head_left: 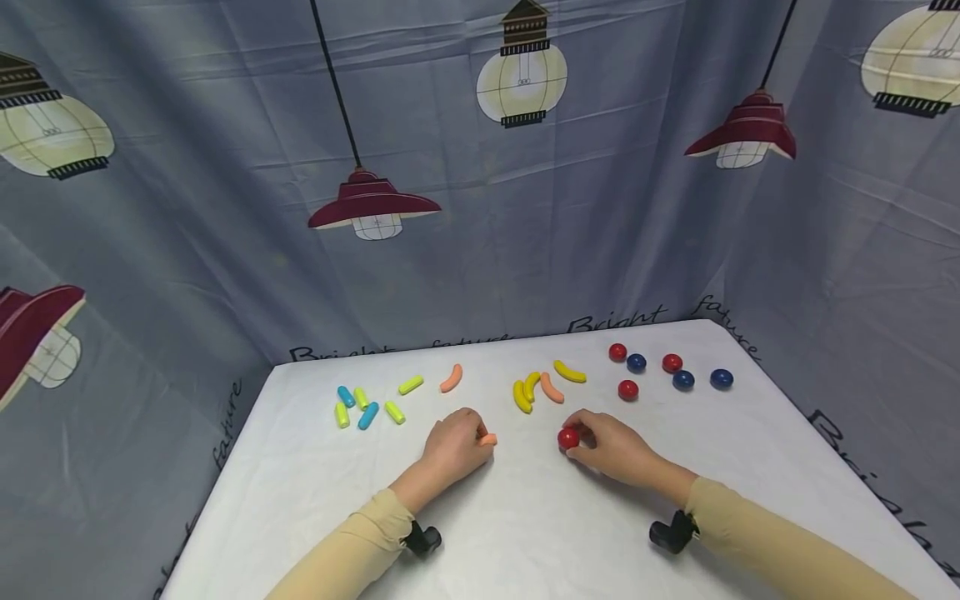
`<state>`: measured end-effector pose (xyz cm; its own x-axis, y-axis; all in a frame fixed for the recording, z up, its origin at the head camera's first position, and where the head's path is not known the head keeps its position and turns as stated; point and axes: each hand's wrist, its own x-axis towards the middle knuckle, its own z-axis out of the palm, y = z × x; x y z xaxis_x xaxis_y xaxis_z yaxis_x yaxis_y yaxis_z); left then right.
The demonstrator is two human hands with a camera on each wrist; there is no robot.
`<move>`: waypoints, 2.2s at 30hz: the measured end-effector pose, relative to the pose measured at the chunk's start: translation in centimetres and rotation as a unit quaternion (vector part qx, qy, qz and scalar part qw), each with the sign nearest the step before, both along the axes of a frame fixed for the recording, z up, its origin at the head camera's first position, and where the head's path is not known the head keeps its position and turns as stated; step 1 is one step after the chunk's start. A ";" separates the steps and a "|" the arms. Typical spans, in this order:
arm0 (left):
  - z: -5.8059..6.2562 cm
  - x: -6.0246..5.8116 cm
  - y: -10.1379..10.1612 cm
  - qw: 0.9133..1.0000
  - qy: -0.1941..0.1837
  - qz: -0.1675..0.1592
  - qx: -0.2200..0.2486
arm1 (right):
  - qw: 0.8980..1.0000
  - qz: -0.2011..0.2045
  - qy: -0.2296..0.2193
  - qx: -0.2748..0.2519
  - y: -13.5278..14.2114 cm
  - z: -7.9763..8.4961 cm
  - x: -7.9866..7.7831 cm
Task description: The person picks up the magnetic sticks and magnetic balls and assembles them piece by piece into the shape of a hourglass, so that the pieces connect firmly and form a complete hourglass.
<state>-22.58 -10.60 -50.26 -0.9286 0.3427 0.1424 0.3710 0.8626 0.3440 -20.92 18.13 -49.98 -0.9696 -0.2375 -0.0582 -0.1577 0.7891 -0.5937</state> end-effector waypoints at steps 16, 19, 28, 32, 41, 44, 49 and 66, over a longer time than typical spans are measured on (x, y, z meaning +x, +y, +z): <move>0.1 0.2 0.8 0.999 -0.025 0.004 0.022 | 0.996 0.062 0.055 0.014 -6.4 -1.2 -1.7; 0.1 0.2 0.7 0.998 -0.044 0.002 0.035 | 0.996 0.061 0.062 0.014 -6.6 -1.4 -1.8; 0.3 0.2 0.6 0.996 -0.068 0.003 0.056 | 0.995 0.068 0.068 -0.005 -7.4 -1.4 -1.8; 0.2 0.2 0.6 0.996 -0.071 0.004 0.047 | 0.995 0.066 0.076 0.003 -7.5 -1.7 -1.9; 0.3 0.6 0.5 0.997 -0.069 0.005 0.045 | 0.994 0.069 0.084 0.009 -7.5 -1.9 -2.0; 0.3 0.6 0.5 0.996 -0.069 0.006 0.048 | 0.994 0.069 0.082 0.010 -7.5 -1.9 -2.0; 0.1 0.7 0.4 0.997 -0.070 0.005 0.044 | 0.994 0.071 0.081 0.015 -7.5 -1.9 -2.0; -0.2 0.7 0.3 0.997 -0.071 -0.003 0.043 | 0.995 0.060 0.074 0.010 -7.6 -2.1 -2.1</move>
<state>-21.91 -10.30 -50.46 -0.9397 0.3397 0.0397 0.3181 0.8255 0.4663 -23.04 10.53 -52.12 -0.9327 -0.3520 0.0780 -0.3362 0.7709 -0.5410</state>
